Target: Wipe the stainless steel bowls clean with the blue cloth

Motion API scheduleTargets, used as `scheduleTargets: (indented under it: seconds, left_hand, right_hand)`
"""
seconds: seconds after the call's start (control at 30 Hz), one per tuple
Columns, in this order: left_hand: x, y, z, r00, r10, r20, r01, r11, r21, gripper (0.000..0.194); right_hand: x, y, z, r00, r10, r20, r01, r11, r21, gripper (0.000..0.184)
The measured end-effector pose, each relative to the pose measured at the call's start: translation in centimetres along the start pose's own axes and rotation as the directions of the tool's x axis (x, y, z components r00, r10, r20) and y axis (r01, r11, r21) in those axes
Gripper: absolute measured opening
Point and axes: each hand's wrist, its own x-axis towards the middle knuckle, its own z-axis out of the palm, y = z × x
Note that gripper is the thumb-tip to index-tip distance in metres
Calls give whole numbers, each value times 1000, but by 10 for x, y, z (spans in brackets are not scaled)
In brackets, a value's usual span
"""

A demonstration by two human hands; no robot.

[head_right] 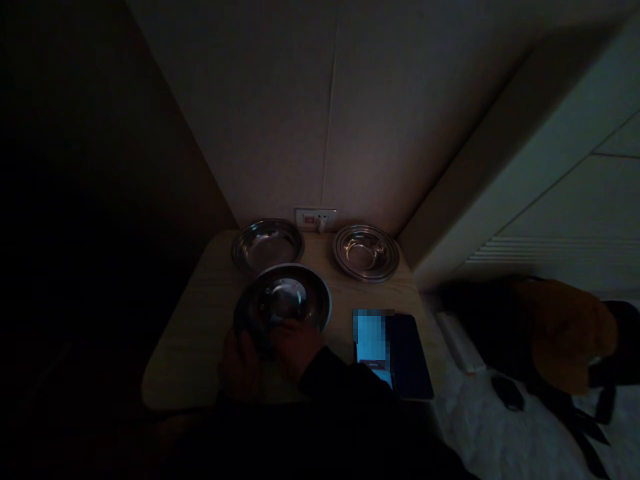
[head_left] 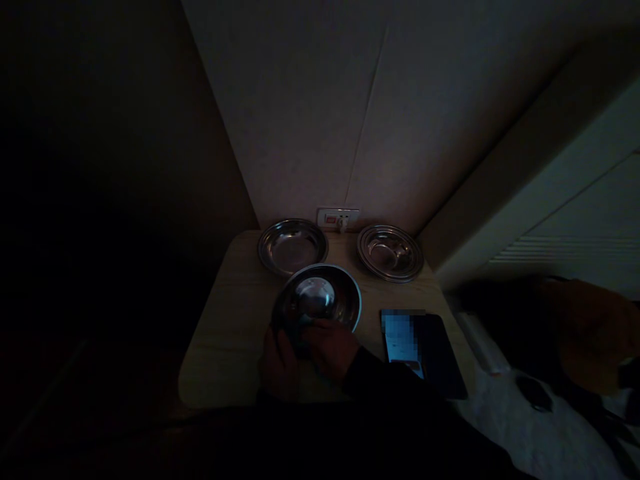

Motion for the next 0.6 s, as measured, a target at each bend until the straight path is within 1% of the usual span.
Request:
scheduleTargets:
  seconds: [0.07,0.13,0.2,0.27,0.33,0.43,0.53,0.6]
  left_hand:
    - [0,1,0,999,18,35,-17,1000,-9,40]
    - [0,1,0,998,37,56,-36,999,-15,39]
    - [-1,1,1,997,44,60,-43,999,-22,38]
    - [-2,2,1,999,28,41,-27,999,-37,38]
    - [-3,2,1,999,23,22,-21,998,-67,39]
    - [-3,1,0,999,32,23,-30,996,-84,39]
    - [-3,-2,2,1000,27,-5,-27,997,-69,39]
    - [-2,-4,4,1000,3,-18,-3,999,-52,39]
  right_hand:
    - [-6,8,-12,997,38,72,-27,989,-146,23]
    - [-11,16,-23,990,88,109,-56,961,-269,21]
    - [-13,21,-30,986,132,103,-91,938,-335,20]
    - [-12,21,-30,983,163,84,-127,935,-331,19]
    - [-9,16,-24,982,180,65,-158,954,-256,19]
    - [-1,6,-9,990,138,35,-137,990,-25,23]
    - [10,-1,8,994,88,-71,-69,970,232,27]
    - [16,-4,15,983,101,-152,-47,945,324,26]
